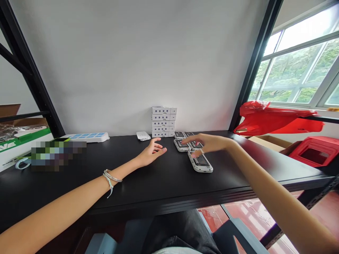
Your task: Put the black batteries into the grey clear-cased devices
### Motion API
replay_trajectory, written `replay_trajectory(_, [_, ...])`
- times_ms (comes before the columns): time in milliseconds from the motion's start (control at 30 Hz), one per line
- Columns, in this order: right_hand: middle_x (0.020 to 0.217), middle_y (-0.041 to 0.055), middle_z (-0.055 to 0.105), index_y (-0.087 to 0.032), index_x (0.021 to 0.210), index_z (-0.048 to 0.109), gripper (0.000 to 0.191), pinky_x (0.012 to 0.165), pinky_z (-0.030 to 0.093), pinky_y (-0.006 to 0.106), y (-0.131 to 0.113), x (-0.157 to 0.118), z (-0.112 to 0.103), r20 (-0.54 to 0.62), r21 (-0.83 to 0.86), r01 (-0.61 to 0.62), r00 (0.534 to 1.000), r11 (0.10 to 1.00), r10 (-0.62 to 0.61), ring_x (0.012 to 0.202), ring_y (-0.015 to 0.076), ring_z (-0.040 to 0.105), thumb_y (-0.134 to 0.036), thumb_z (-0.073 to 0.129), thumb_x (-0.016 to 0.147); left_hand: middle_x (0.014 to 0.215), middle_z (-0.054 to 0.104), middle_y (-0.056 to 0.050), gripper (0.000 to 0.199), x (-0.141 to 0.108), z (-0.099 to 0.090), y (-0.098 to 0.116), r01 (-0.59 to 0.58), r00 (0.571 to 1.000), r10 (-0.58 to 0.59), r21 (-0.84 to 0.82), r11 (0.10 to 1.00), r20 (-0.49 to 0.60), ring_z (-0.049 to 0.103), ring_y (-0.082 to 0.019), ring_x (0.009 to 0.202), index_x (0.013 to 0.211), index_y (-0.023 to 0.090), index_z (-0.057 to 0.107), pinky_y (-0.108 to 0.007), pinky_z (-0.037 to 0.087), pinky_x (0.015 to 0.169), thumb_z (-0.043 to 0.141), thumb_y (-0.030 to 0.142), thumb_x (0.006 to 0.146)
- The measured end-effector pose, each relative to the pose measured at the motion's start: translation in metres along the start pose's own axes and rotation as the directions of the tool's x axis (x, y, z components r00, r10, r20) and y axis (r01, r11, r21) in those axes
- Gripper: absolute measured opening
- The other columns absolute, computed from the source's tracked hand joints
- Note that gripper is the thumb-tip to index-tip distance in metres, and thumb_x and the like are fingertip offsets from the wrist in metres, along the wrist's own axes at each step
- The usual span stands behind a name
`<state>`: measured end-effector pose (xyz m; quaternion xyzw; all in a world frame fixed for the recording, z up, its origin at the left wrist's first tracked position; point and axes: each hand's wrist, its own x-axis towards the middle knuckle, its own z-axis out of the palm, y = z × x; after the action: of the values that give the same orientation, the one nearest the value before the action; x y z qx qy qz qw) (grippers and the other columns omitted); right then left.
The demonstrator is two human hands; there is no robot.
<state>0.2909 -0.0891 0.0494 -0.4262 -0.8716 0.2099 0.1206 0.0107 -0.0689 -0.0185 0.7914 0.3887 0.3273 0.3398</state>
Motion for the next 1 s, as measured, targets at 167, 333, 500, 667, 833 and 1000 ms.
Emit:
replay_trajectory(167, [0.06, -0.0003, 0.055, -0.019, 0.064, 0.055, 0.041, 0.059, 0.038, 0.028, 0.023, 0.049, 0.006, -0.364, -0.078, -0.022, 0.932, 0.997, -0.008, 0.06, 0.0143, 0.049, -0.057, 0.051, 0.078, 0.073, 0.06, -0.001, 0.03, -0.002, -0.014, 0.002, -0.079, 0.996, 0.092, 0.423, 0.902, -0.009, 0.057, -0.016, 0.068, 0.075, 0.02, 0.055, -0.027, 0.043, 0.062, 0.049, 0.047, 0.085])
replay_trajectory(333, [0.049, -0.0037, 0.034, -0.022, 0.051, 0.032, 0.038, 0.054, 0.028, 0.027, 0.058, 0.033, 0.01, -0.54, -0.307, -0.192, 0.841, 0.932, -0.005, 0.053, 0.012, 0.029, -0.045, 0.045, 0.078, 0.057, 0.053, 0.002, 0.024, -0.003, -0.025, 0.007, -0.014, 1.0, 0.015, 0.649, 0.76, 0.004, 0.047, -0.013, 0.052, 0.061, 0.02, 0.049, -0.026, 0.031, 0.051, 0.048, 0.033, 0.082])
replay_trajectory(500, [0.05, -0.0031, 0.033, -0.022, 0.052, 0.026, 0.032, 0.055, 0.029, 0.027, 0.066, 0.013, -0.006, -0.717, -0.266, -0.296, 0.697, 0.917, 0.017, 0.054, 0.0127, 0.027, -0.035, 0.044, 0.075, 0.053, 0.045, 0.003, 0.021, 0.001, -0.037, 0.009, 0.056, 0.992, 0.036, 0.697, 0.715, -0.117, 0.046, -0.014, 0.053, 0.054, 0.021, 0.039, -0.027, 0.027, 0.052, 0.047, 0.023, 0.074])
replay_trajectory(667, [0.05, -0.0025, 0.039, -0.023, 0.052, 0.03, 0.03, 0.056, 0.03, 0.028, 0.066, 0.021, 0.0, -0.682, -0.291, -0.293, 0.731, 0.91, 0.017, 0.053, 0.0132, 0.033, -0.034, 0.045, 0.075, 0.053, 0.043, 0.003, 0.022, 0.003, -0.046, 0.005, 0.099, 0.983, 0.042, 0.713, 0.694, -0.177, 0.043, -0.014, 0.052, 0.054, 0.021, 0.032, -0.027, 0.026, 0.052, 0.046, 0.023, 0.071])
replay_trajectory(833, [0.066, 0.0018, 0.06, -0.022, 0.067, 0.053, 0.024, 0.063, 0.038, 0.028, 0.06, 0.03, 0.015, -0.556, -0.261, -0.21, 0.831, 0.942, 0.032, 0.065, 0.0173, 0.052, -0.043, 0.05, 0.077, 0.053, 0.043, 0.003, 0.022, 0.003, -0.045, 0.005, 0.08, 0.986, 0.051, 0.72, 0.689, -0.158, 0.043, -0.014, 0.052, 0.054, 0.021, 0.032, -0.027, 0.026, 0.052, 0.046, 0.023, 0.071])
replay_trajectory(1000, [0.092, 0.0058, 0.069, -0.021, 0.089, 0.067, 0.041, 0.076, 0.045, 0.033, 0.05, 0.03, 0.02, -0.333, -0.234, -0.184, 0.938, 0.955, 0.1, 0.089, 0.0248, 0.06, -0.057, 0.06, 0.071, 0.054, 0.044, 0.003, 0.02, 0.002, -0.042, 0.006, 0.064, 0.988, 0.057, 0.724, 0.687, -0.141, 0.045, -0.015, 0.053, 0.054, 0.021, 0.035, -0.027, 0.026, 0.052, 0.046, 0.022, 0.071])
